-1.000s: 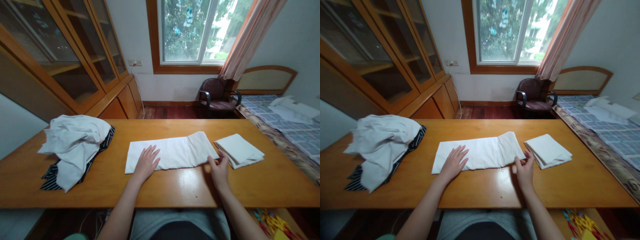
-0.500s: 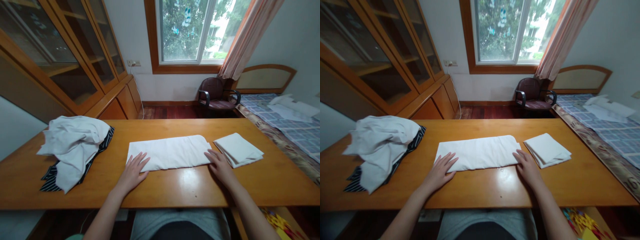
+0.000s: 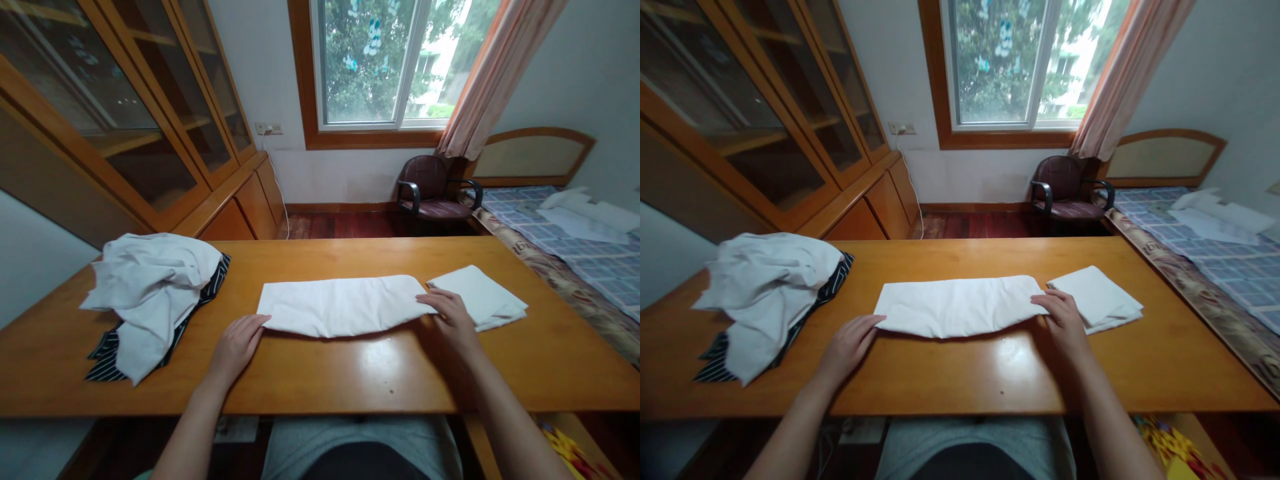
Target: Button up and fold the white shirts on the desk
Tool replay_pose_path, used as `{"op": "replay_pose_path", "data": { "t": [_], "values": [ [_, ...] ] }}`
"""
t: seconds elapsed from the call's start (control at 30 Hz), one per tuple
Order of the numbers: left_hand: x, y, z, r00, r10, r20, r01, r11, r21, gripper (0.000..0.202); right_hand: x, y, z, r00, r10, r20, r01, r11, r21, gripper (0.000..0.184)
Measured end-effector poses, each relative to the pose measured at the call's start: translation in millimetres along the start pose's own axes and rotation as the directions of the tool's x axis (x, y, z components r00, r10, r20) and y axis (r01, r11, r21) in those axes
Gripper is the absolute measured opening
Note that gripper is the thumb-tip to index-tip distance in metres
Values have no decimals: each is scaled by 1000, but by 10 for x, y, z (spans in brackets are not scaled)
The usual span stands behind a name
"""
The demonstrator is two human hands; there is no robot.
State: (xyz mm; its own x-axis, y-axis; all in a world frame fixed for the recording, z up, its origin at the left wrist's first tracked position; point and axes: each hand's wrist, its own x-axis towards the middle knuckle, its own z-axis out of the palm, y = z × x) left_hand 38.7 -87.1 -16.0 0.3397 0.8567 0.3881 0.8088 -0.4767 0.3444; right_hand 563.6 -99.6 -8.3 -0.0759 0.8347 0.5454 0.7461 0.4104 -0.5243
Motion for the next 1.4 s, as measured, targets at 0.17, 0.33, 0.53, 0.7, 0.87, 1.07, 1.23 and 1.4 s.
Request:
{"op": "replay_pose_path", "data": {
  "t": [0.17, 0.33, 0.53, 0.7, 0.87, 1.07, 1.23, 1.4],
  "values": [
    [150, 151, -301, 942, -286, -178, 240, 940, -244, 32, 142, -270, -253, 976, 206, -75, -189, 963, 195, 20],
    [371, 158, -397, 767, -605, -214, 437, 736, -517, 46, 256, -413, -313, 895, 436, -94, -399, 877, 267, 30],
    [471, -55, -59, 752, -660, -14, 569, 658, -494, 49, 249, -140, 63, 865, 500, 26, -499, 857, 127, 36],
    [353, -154, 178, 865, -486, -124, 449, 860, -243, 39, 145, 78, 322, 935, 354, 24, -354, 935, 23, 41],
    [215, 37, 215, 997, -60, 51, 64, 994, -90, 30, 70, -34, 262, 973, 7, 230, 16, 995, -99, 30],
    [135, 403, 199, 931, 166, 326, -163, 986, -39, 45, -87, -122, 226, 863, -61, 501, 113, 991, -75, 57],
    [153, 510, 171, 917, 172, 361, -183, 983, -2, 47, -96, -139, 222, 874, -60, 481, 122, 988, -97, 46],
    [153, 522, 153, 917, 174, 360, -194, 981, 21, 51, -24, -161, 192, 898, -98, 429, 138, 988, -64, 27]
  ]
}}
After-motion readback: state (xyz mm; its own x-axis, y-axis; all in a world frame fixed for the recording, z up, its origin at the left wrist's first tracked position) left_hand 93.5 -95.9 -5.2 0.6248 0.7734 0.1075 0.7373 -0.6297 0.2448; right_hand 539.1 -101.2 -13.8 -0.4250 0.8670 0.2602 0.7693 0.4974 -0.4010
